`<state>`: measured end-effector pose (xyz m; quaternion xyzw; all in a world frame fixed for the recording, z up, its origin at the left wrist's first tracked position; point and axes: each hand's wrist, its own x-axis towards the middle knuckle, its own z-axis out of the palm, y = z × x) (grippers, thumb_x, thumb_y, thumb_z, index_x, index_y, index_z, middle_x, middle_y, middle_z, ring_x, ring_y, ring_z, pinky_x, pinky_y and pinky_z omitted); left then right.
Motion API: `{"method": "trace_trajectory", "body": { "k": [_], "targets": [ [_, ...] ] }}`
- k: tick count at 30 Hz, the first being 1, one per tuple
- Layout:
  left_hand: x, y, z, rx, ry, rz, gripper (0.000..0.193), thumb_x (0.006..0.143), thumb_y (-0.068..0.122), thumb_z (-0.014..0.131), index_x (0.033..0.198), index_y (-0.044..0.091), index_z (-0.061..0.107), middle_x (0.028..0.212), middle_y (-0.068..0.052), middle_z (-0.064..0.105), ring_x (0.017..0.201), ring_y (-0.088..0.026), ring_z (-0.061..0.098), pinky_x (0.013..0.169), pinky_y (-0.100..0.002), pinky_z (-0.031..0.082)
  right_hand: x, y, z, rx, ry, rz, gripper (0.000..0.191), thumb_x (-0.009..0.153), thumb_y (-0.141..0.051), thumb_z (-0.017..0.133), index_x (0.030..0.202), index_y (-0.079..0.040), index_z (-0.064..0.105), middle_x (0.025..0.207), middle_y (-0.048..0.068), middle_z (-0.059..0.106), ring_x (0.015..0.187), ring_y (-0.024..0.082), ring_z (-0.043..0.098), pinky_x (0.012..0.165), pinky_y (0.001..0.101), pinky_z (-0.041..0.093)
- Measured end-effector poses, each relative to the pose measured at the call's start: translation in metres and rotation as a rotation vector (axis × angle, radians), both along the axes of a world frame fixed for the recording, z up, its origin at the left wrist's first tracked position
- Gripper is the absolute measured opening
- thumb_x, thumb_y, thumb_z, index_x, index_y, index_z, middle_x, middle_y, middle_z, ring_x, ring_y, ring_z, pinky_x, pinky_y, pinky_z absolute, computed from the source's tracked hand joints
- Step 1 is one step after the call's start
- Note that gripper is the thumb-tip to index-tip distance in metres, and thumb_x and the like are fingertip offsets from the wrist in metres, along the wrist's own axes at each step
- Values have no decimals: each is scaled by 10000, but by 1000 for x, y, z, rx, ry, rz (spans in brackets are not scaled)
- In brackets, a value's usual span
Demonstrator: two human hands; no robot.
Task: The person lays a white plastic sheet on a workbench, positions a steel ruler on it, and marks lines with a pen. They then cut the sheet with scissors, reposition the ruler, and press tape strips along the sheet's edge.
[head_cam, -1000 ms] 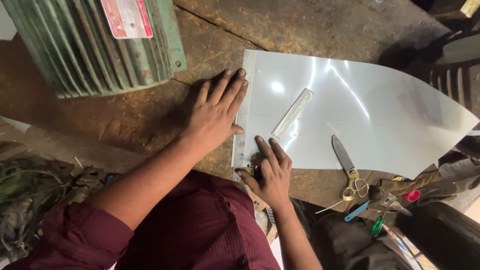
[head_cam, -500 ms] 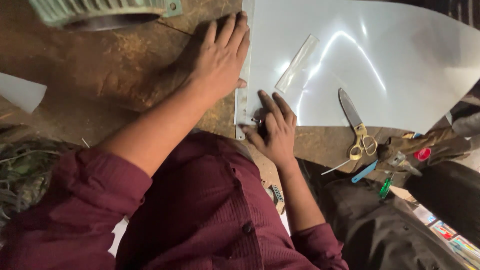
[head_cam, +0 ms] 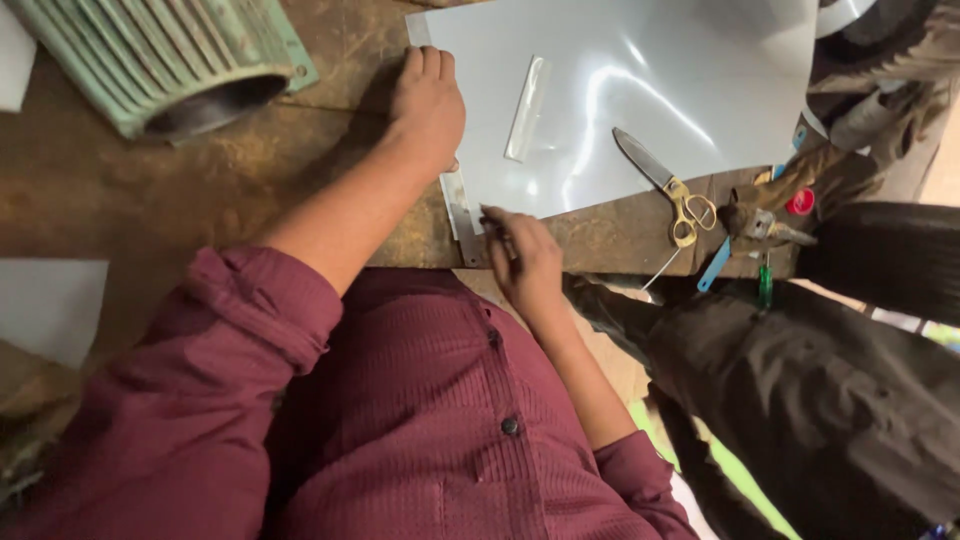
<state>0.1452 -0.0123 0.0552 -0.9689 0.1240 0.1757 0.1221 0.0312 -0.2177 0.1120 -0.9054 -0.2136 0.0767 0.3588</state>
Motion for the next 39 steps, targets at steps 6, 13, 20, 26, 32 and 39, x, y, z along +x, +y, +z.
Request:
{"method": "trace_trajectory", "body": {
  "k": [6,13,20,26,32,39],
  "targets": [
    [17,-15,-10,137,-12,-61,420,888,273,704,1268,99,747,1243,-173,711,1244,-398,543,1080,-647,212,-17,51,-14,-84,-218,114,514,855,-21,695,1357,-21,587,1155,143,650,1049,342,594,944,422,503],
    [20,-13,-10,167,43,-51,420,857,194,709,1257,75,755,1228,-170,718,1209,-397,552,1009,-625,236,-28,85,-32,-391,-293,-9,549,847,-56,620,1396,-42,609,985,104,601,900,287,576,783,394,500],
    [18,-18,-16,239,39,-71,520,739,111,770,1250,31,726,1236,-194,675,1179,-415,520,904,-607,292,-72,71,-12,-492,-170,-87,482,926,-92,625,1407,-73,607,935,76,634,864,269,625,763,385,512],
    [26,-23,-29,177,10,-23,399,790,70,741,1184,13,759,1195,-261,696,1149,-487,546,859,-587,343,-57,79,-21,-479,-173,-84,561,892,-43,622,1452,-36,594,942,101,629,877,275,625,753,395,507],
    [17,-21,-26,125,153,-100,421,850,136,710,1242,-10,752,1226,-259,699,1228,-458,524,958,-616,366,-46,76,-27,-261,-163,-195,447,926,-37,659,1371,-68,628,1063,139,647,994,323,610,870,420,508],
    [-19,19,-25,-118,-19,70,975,712,710,757,1342,-29,664,1573,-281,393,1437,-414,331,1137,-511,282,-36,36,-49,-84,-157,-358,405,941,15,643,1335,-77,659,1164,141,680,1095,345,620,982,434,497]
  ]
}}
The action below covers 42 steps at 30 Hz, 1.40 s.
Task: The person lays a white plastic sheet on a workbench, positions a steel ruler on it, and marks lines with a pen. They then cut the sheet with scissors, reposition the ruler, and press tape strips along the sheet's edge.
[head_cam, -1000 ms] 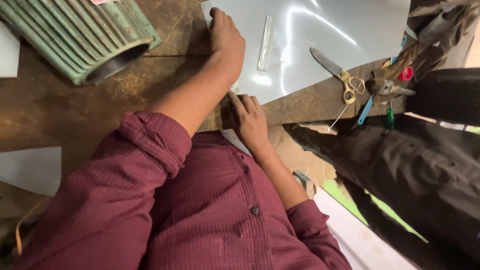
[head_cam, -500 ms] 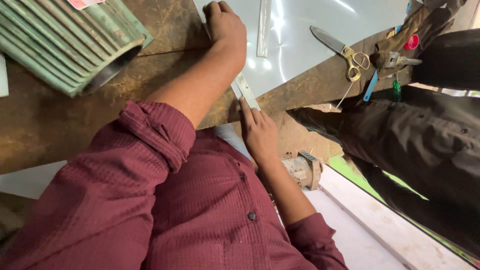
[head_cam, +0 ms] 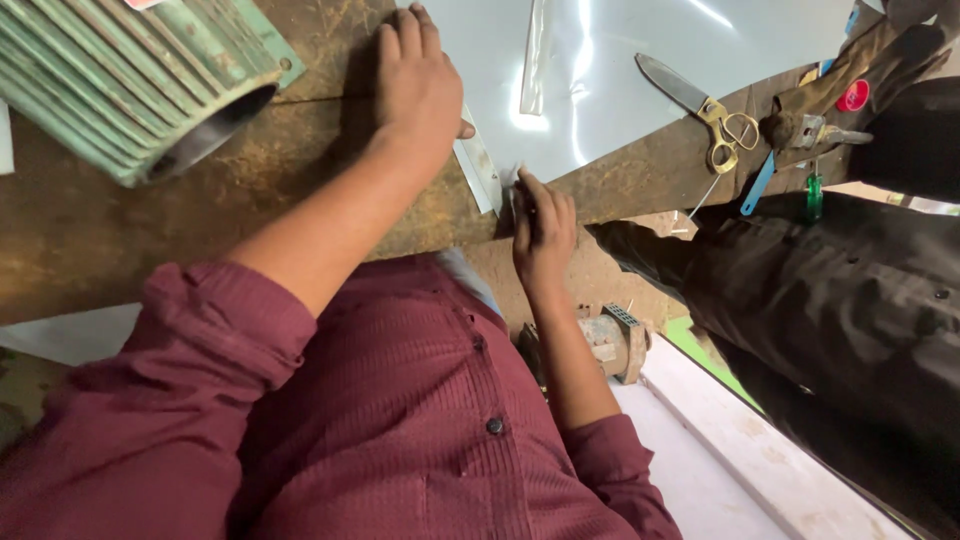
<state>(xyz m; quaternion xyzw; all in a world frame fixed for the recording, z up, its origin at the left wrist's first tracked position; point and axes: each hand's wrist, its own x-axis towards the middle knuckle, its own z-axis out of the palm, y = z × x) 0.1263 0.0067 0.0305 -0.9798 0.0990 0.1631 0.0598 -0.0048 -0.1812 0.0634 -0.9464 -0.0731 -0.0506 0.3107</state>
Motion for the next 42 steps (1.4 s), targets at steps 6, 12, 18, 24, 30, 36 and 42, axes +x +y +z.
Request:
{"method": "trace_trajectory", "body": {
  "k": [6,12,18,24,30,36,42],
  "targets": [
    [-23,23,-9,-296,-150,82,1180,746,751,730,1544,-67,437,1634,-274,315,1500,-393,254,1179,-524,275,10,-6,-8,-81,-5,194,453,927,-58,721,1368,-86,622,1266,106,702,1277,372,562,1103,448,441],
    [-32,35,-14,-386,-175,99,1176,780,769,715,1566,-49,406,1660,-193,290,1534,-338,223,1165,-554,304,20,2,-6,-54,15,258,493,925,-170,793,1366,-77,594,1394,86,685,1361,366,514,1153,445,381],
    [-35,39,-16,-394,-197,75,1161,808,780,685,1583,-32,390,1679,-163,273,1543,-323,213,1174,-548,308,18,0,-10,-90,-13,281,463,936,-211,794,1349,-95,619,1357,70,689,1358,356,519,1155,446,374],
    [-35,41,-17,-355,-195,64,1160,813,793,658,1578,-34,383,1668,-169,275,1533,-320,213,1171,-544,297,15,3,-11,-92,-18,286,397,965,-182,762,1337,-120,640,1362,16,708,1383,347,517,1167,443,379],
    [-34,49,-12,-372,-166,68,1170,812,797,663,1585,-34,379,1661,-170,307,1525,-326,236,1194,-534,284,15,10,-7,-101,-13,275,402,935,-212,797,1308,-148,662,1338,-15,711,1361,333,521,1118,460,384],
    [-32,52,-12,-358,-184,54,1178,802,803,667,1575,-39,384,1639,-176,333,1508,-333,261,1176,-539,290,17,12,-9,-113,-39,275,390,932,-228,809,1294,-157,683,1324,-30,716,1354,315,530,1088,453,393],
    [-30,50,-13,-336,-202,45,1183,796,805,671,1570,-44,387,1627,-189,335,1495,-341,276,1165,-539,307,16,12,-9,-119,-43,272,384,939,-230,804,1297,-157,686,1322,-35,718,1352,312,531,1105,455,391]
  ]
}}
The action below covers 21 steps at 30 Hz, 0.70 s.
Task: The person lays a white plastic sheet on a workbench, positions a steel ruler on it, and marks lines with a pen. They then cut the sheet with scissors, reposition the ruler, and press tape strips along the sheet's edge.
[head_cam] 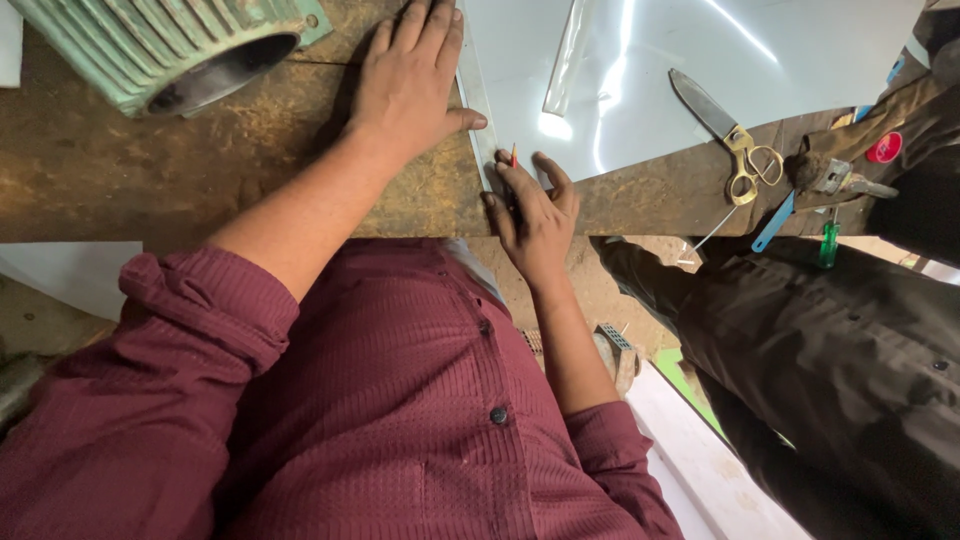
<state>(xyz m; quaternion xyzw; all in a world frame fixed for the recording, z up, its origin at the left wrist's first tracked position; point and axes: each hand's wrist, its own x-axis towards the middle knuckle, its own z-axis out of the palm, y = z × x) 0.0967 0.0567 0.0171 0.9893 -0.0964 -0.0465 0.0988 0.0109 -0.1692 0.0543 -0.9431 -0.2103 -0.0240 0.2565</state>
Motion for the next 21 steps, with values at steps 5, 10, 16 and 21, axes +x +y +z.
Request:
{"method": "trace_trajectory", "body": {
  "k": [5,10,16,21],
  "targets": [
    [14,-6,6,116,82,-5,1205,698,793,723,1506,-55,440,1600,-209,317,1341,-352,400,1091,-487,382,3,4,2,4,-1,2,380,939,-228,795,1297,-161,687,1335,-33,716,1353,312,530,1103,446,388],
    [17,-12,12,177,81,-8,1165,690,747,772,1478,-64,492,1611,-216,343,1212,-314,489,993,-422,457,4,6,1,-17,-20,6,372,943,-219,789,1298,-163,691,1346,-28,714,1353,309,528,1110,445,384],
    [23,-16,14,275,96,-45,1115,666,761,785,1389,-59,565,1564,-249,393,1132,-305,579,892,-400,500,1,4,-4,-2,7,-8,386,937,-223,790,1303,-157,688,1341,-31,710,1356,308,526,1107,457,384],
    [50,-38,15,421,214,-134,923,573,711,848,1176,24,723,1402,-308,545,954,-294,690,681,-356,532,-1,0,-2,50,25,-46,363,1000,-99,691,1363,-112,671,1206,28,748,1207,299,578,1072,420,444]
  ]
}}
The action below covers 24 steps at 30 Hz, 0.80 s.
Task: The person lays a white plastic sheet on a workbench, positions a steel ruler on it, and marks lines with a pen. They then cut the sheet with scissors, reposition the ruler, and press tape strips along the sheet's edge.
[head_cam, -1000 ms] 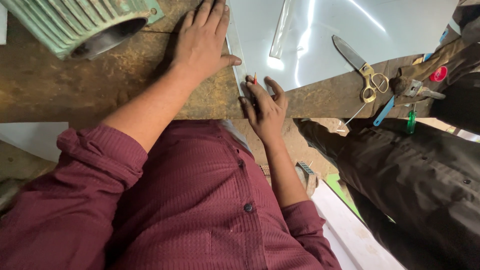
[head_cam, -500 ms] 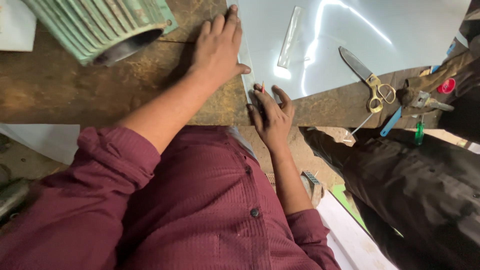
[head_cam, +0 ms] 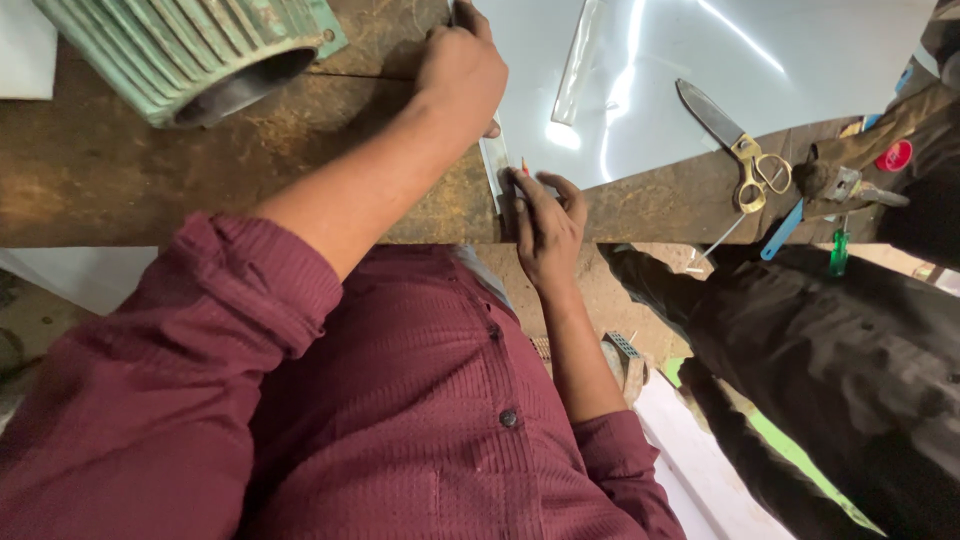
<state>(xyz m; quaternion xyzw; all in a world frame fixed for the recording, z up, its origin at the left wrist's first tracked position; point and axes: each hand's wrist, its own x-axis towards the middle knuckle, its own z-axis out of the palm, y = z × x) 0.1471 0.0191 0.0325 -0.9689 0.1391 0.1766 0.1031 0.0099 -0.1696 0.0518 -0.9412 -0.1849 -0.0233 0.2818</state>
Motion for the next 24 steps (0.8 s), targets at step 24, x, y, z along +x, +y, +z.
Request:
{"method": "trace_trajectory", "body": {
  "k": [24],
  "targets": [
    [30,-34,7,44,204,-189,490,667,378,895,1082,134,802,1068,-46,762,988,-271,712,708,-405,516,-4,51,4,-310,-27,109,562,893,-85,569,1453,-42,545,892,41,626,890,254,585,790,375,510]
  ]
}}
